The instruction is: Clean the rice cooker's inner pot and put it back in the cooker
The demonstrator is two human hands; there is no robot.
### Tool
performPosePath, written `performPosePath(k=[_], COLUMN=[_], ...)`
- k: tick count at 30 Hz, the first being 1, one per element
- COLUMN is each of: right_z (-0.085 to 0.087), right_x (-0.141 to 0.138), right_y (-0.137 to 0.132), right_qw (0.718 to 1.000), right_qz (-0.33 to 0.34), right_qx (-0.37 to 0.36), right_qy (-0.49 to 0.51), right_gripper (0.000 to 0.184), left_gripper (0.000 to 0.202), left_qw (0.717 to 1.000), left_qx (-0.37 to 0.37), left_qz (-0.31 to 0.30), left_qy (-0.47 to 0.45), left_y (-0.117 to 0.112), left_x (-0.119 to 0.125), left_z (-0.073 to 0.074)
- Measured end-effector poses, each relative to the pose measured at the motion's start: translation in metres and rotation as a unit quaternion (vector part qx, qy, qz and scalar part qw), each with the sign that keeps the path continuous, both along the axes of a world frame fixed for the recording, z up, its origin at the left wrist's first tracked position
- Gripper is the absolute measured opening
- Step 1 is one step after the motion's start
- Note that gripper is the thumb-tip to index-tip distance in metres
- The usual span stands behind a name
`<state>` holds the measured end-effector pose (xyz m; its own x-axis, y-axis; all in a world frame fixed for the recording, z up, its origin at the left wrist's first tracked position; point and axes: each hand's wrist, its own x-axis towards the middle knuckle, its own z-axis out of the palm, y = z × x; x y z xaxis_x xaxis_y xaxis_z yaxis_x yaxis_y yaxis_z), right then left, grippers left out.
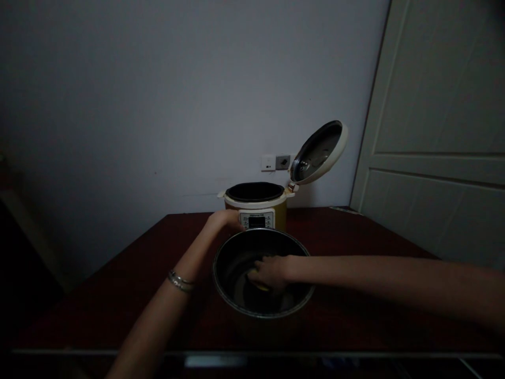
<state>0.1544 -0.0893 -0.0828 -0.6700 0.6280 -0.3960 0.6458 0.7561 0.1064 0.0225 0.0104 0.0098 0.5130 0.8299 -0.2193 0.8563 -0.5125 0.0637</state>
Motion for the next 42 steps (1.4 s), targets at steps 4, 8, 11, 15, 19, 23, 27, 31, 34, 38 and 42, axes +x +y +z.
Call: performPosePath(k=[4,8,11,15,19,23,27,31,34,38,42], right_z=[-0.01,-0.009,0.001,0.016,0.022,0.034,0.037,0.015,0.001,0.004,0.02], right_x=[-0.003,-0.005,-0.013,-0.016,0.005,0.031,0.024,-0.018,-0.051,-0.064,-0.045], right_y=[0.019,0.03,0.032,0.038,0.034,0.009,-0.018,-0.025,-0.014,0.0,-0.008], right_qw=[0.997,0.977,0.95,0.917,0.946,0.972,0.993,0.962,0.883,0.666,0.703], right_qz=[0.071,0.18,0.254,0.3,0.15,-0.019,-0.114,-0.143,-0.223,-0.28,-0.168], right_qx=[0.037,0.111,0.181,0.264,0.288,0.23,-0.013,-0.188,-0.194,-0.297,-0.311], right_qy=[-0.014,-0.032,-0.009,0.001,-0.02,-0.038,-0.041,0.138,0.364,0.624,0.618], right_gripper=[0.055,0.025,0.023,0.023,0.022,0.017,0.021,0.016,0.006,0.023,0.014], left_gripper=[0.03,0.033,0.032,0.03,0.029,0.036,0.038,0.036,0.035,0.025,0.021], left_qw=[0.997,0.994,0.984,0.967,0.965,0.954,0.945,0.943,0.924,0.884,0.87], left_qx=[-0.075,-0.054,-0.057,-0.076,-0.072,-0.097,-0.126,-0.118,-0.149,-0.188,-0.169], left_qz=[-0.025,-0.029,-0.025,-0.032,-0.039,-0.038,-0.029,-0.013,0.02,0.07,0.053], left_qy=[-0.018,-0.09,-0.164,-0.24,-0.249,-0.28,-0.299,-0.31,-0.35,-0.422,-0.46], left_y=[0.009,0.017,0.022,0.024,0.022,0.019,0.017,0.016,0.019,0.025,0.016], left_x=[-0.007,-0.011,-0.017,-0.023,-0.025,-0.027,-0.027,-0.027,-0.027,-0.021,-0.023], left_z=[-0.03,-0.056,-0.071,-0.081,-0.083,-0.082,-0.082,-0.082,-0.086,-0.086,-0.082])
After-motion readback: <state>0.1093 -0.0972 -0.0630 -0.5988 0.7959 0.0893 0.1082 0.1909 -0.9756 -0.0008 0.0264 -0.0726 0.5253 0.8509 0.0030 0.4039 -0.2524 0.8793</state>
